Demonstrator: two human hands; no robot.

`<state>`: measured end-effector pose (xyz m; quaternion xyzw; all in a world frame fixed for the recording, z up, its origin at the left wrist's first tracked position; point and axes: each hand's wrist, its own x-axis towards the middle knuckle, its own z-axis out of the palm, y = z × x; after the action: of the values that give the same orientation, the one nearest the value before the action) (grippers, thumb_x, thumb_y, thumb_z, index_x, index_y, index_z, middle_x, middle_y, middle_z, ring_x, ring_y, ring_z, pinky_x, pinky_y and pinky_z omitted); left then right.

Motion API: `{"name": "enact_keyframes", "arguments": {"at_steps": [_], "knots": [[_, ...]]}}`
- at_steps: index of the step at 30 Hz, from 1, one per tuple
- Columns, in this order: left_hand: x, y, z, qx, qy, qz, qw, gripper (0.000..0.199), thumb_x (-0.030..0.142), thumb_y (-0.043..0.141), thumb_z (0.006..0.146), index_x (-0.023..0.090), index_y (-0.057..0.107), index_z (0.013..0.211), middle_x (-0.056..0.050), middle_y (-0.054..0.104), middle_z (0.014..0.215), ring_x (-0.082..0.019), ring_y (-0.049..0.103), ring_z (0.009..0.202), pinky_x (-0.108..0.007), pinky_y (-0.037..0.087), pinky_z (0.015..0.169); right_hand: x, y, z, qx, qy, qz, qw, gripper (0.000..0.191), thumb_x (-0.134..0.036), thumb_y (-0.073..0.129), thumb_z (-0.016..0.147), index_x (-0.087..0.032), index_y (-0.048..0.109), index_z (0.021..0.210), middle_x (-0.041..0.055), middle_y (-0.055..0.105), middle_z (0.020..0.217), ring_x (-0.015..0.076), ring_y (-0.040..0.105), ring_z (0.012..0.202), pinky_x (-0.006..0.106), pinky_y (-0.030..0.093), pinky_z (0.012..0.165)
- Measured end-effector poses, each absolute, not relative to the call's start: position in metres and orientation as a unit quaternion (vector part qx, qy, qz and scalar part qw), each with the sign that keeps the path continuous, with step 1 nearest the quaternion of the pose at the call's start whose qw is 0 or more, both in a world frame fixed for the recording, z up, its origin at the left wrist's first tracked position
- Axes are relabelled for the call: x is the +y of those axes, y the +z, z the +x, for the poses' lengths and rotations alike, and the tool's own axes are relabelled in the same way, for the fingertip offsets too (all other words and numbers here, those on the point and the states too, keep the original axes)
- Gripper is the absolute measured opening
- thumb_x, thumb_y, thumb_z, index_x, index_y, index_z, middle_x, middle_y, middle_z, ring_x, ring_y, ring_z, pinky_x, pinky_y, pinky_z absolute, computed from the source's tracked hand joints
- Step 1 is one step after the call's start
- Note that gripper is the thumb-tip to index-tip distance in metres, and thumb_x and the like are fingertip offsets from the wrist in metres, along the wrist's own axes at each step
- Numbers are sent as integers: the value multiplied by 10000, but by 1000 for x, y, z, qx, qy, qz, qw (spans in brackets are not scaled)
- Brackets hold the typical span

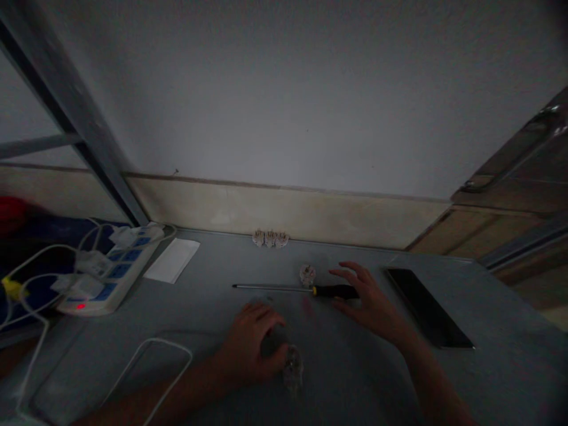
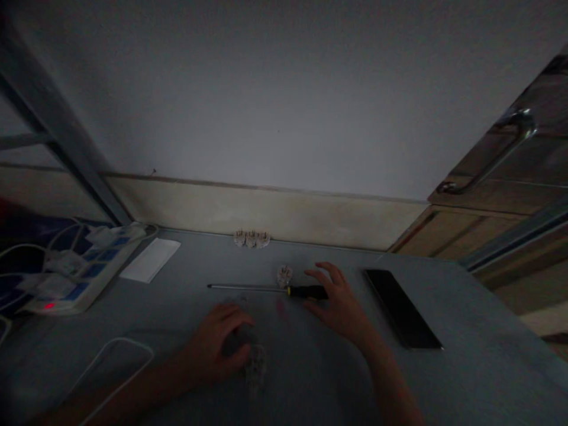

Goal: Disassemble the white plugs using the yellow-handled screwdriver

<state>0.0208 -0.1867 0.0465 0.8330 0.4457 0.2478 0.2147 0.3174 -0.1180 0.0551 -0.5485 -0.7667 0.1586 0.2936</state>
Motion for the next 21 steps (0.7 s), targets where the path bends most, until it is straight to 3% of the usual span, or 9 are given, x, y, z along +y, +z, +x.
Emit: {"name": "enact_keyframes", "arguments": {"at_steps": [2,4,6,10,12,14,21], "knots": [[-177,42,17,479,240,828,163,327,308,665,832,169,658,1128,-103,670,1013,-289,620,937,-448,486,850,-113,50,332,-773,182,-547,264,535,-325,765,625,-243,686,1149,142,524,1383,387,407,1359,612,362,1087],[-170,38,14,502,219,827,128,353,307,656,869,166,650,1192,-116,665,1048,-305,621,981,-468,500,873,-109,46,340,-770,204,-549,253,422,-303,765,619,-219,732,1031,159,537,1375,407,409,1362,636,348,1090],[-167,34,13,515,207,824,113,347,267,643,890,162,645,1220,-122,661,1075,-304,622,1013,-467,505,904,-108,47,341,-763,231,-547,257,330,-314,760,640,-214,749,955,151,572,1346,388,485,1308,613,362,1095],[-164,32,12,532,213,809,133,276,178,566,920,154,664,1177,-117,664,1066,-277,640,986,-424,526,895,-114,64,337,-733,302,-529,302,403,-408,773,677,-216,729,1029,102,713,1106,294,676,1046,481,520,980],[-162,32,11,534,217,804,148,249,152,536,922,168,678,1126,-103,670,1044,-264,645,962,-410,529,884,-119,74,334,-708,336,-519,341,420,-451,765,703,-187,716,1026,87,743,922,247,720,854,372,594,795],[-161,34,11,532,220,803,156,214,149,532,921,186,690,1061,-85,675,1014,-249,645,946,-393,524,883,-123,81,330,-673,358,-512,396,421,-472,752,726,-153,698,995,78,729,762,211,710,680,303,587,632],[-164,39,12,533,255,783,195,143,133,536,889,205,654,854,-40,644,895,-218,619,842,-338,493,819,-127,75,317,-481,323,-510,635,411,-531,669,770,-133,591,840,31,617,546,182,604,433,299,489,442]]}}
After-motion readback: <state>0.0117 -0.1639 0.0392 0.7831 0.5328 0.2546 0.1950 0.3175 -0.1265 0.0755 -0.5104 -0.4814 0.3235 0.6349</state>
